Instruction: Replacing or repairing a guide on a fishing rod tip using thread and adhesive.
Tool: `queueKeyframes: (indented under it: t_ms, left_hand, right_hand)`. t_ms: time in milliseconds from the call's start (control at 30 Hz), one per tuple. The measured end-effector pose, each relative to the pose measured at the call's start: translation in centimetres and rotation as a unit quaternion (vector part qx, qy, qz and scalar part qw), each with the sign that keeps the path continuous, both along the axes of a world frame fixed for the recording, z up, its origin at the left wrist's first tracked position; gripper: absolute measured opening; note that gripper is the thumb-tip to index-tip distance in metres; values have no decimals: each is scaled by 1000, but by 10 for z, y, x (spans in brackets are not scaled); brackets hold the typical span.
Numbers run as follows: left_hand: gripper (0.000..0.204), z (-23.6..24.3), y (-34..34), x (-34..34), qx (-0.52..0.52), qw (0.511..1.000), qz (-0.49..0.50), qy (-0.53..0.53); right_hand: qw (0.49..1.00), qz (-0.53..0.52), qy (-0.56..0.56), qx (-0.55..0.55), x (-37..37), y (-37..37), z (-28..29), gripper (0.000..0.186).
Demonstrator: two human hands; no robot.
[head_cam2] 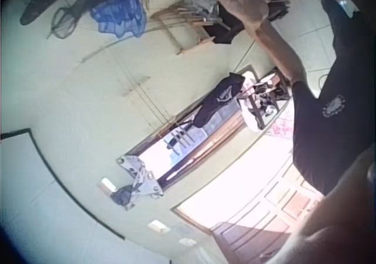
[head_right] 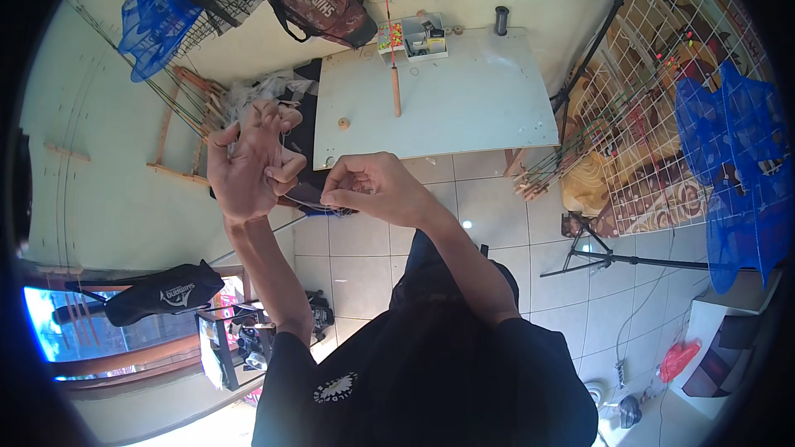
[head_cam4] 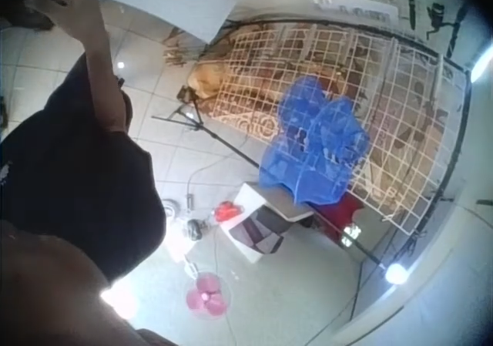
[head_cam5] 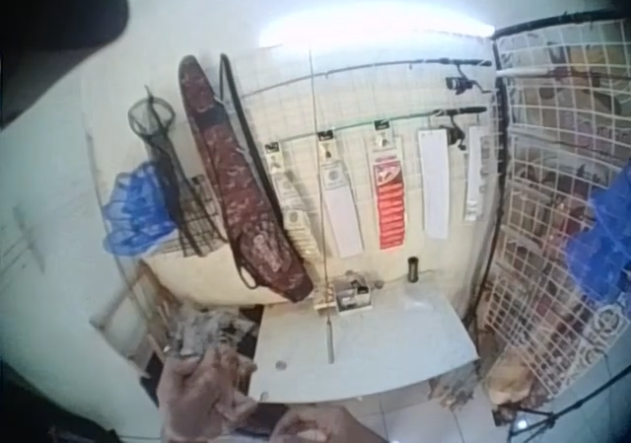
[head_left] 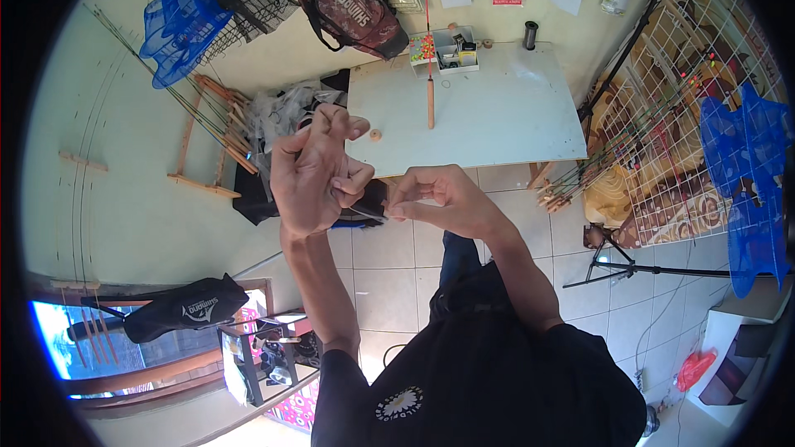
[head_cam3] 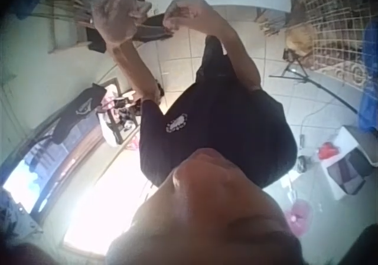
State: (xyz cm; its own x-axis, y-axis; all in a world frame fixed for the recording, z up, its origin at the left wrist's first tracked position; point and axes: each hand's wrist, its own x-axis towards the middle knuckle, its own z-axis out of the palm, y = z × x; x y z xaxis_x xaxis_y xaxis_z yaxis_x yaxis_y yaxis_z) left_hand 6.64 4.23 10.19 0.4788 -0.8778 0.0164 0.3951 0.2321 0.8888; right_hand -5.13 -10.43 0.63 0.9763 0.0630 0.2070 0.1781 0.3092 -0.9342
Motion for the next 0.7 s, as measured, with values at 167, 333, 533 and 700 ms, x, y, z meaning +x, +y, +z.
queueKeyframes:
  t_ms: [167,333,533,700]
  left_hand:
    - [35,2,18,9,-17,999,43,-3]
    - [31,2,22,13,-56,997,45,-21]
    - [27,10,24,16,-75,994,75,-38]
    - [21,11,23,10,-123,981,122,-91]
  right_hand:
    - [995,24,42,90,-8,-14,5,12]
    - [993,0,40,108,-11,-18,4,13]
    - [994,-31,54,93,-15,-22,10,20]
    - [997,-54,53,33,-14,-20,5,20]
